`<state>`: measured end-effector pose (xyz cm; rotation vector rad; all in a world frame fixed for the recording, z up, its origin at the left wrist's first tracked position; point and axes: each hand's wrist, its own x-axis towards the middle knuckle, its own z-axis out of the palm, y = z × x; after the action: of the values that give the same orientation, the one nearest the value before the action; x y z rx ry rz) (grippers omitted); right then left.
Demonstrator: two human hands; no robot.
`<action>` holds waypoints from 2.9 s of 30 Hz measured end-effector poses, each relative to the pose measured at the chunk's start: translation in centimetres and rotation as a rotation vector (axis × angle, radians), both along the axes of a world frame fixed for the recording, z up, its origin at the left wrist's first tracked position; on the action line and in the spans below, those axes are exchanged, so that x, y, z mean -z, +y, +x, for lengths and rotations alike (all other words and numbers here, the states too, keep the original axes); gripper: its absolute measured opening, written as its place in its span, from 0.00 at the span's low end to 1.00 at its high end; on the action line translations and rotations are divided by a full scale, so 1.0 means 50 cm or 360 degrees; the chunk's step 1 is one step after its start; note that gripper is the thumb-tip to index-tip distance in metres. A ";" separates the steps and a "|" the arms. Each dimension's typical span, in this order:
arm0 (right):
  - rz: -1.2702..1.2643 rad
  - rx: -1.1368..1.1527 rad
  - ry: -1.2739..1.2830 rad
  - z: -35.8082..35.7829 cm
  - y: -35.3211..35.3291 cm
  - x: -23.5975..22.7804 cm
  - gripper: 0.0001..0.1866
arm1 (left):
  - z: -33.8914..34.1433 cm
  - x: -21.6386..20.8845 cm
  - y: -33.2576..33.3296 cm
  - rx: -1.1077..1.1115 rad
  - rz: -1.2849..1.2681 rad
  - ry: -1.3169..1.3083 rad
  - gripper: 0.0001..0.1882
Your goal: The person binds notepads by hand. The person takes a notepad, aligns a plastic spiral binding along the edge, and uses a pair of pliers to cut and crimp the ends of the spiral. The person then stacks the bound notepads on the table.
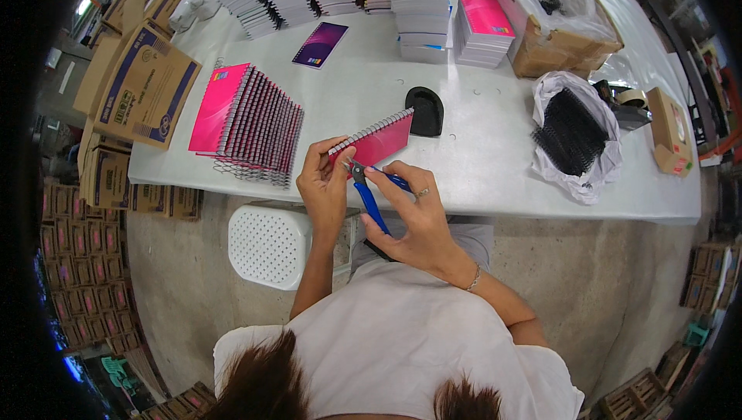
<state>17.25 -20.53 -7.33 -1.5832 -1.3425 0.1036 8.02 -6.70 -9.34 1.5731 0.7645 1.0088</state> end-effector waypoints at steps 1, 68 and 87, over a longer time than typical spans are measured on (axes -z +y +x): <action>0.0006 -0.0021 -0.0004 -0.001 0.004 -0.004 0.35 | -0.003 -0.007 -0.003 -0.0013 0.0003 0.0017 0.10; -0.0401 0.0922 -0.0353 0.273 -0.043 0.162 0.21 | -0.182 -0.095 0.296 -0.1103 0.0280 -0.0387 0.14; 0.0082 0.0627 -0.0588 0.543 0.105 0.015 0.18 | -0.124 -0.105 0.296 -0.1133 0.0419 -0.0371 0.23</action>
<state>44.38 -15.28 -8.06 -1.8510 -1.2639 -0.4810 1.83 8.09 -4.07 1.3760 1.0898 1.8368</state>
